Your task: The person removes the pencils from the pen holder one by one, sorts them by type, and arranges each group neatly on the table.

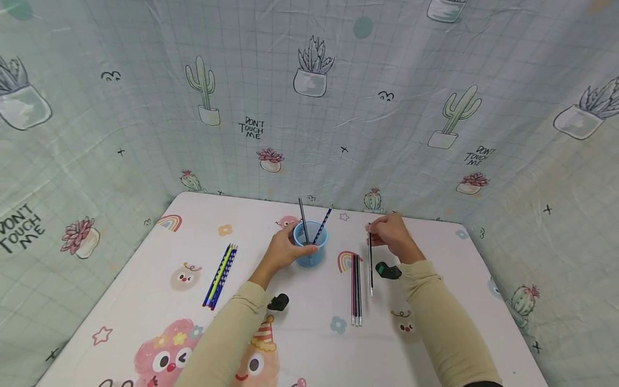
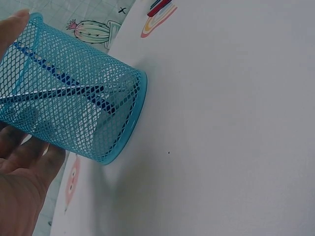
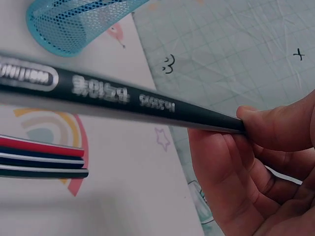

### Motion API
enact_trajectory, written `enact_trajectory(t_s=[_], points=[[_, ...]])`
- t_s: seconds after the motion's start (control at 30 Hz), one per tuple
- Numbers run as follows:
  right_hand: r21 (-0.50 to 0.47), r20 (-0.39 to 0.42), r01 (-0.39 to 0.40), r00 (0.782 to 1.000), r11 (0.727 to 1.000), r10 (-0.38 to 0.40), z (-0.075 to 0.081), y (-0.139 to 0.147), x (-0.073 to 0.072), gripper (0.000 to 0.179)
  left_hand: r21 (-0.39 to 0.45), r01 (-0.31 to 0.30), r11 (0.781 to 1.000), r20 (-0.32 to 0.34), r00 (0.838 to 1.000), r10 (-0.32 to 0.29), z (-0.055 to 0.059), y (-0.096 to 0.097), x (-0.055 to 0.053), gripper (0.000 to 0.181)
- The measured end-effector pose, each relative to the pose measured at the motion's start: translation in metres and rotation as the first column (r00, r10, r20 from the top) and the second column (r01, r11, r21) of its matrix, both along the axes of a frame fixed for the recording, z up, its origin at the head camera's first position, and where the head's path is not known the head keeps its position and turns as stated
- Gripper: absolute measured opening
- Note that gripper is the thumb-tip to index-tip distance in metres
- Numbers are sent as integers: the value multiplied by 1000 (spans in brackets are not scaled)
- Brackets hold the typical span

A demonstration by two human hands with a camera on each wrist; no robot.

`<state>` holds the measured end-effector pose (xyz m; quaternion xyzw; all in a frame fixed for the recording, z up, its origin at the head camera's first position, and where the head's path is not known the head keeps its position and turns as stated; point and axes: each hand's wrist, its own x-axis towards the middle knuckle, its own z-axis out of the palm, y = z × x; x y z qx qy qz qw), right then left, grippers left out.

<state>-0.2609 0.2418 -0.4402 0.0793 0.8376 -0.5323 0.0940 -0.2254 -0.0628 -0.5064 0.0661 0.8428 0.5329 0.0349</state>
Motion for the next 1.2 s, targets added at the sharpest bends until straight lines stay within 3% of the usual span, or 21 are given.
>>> enact_trajectory(t_s=[0.63, 1.2], points=[[-42, 43, 16, 999, 999, -14, -34, 2, 8, 22, -4, -2, 1000, -2, 1000, 2, 0, -1, -1, 96], [7, 87, 16, 996, 1000, -16, -55, 2, 16, 22, 4, -4, 1000, 5, 1000, 4, -1, 0, -2, 99]])
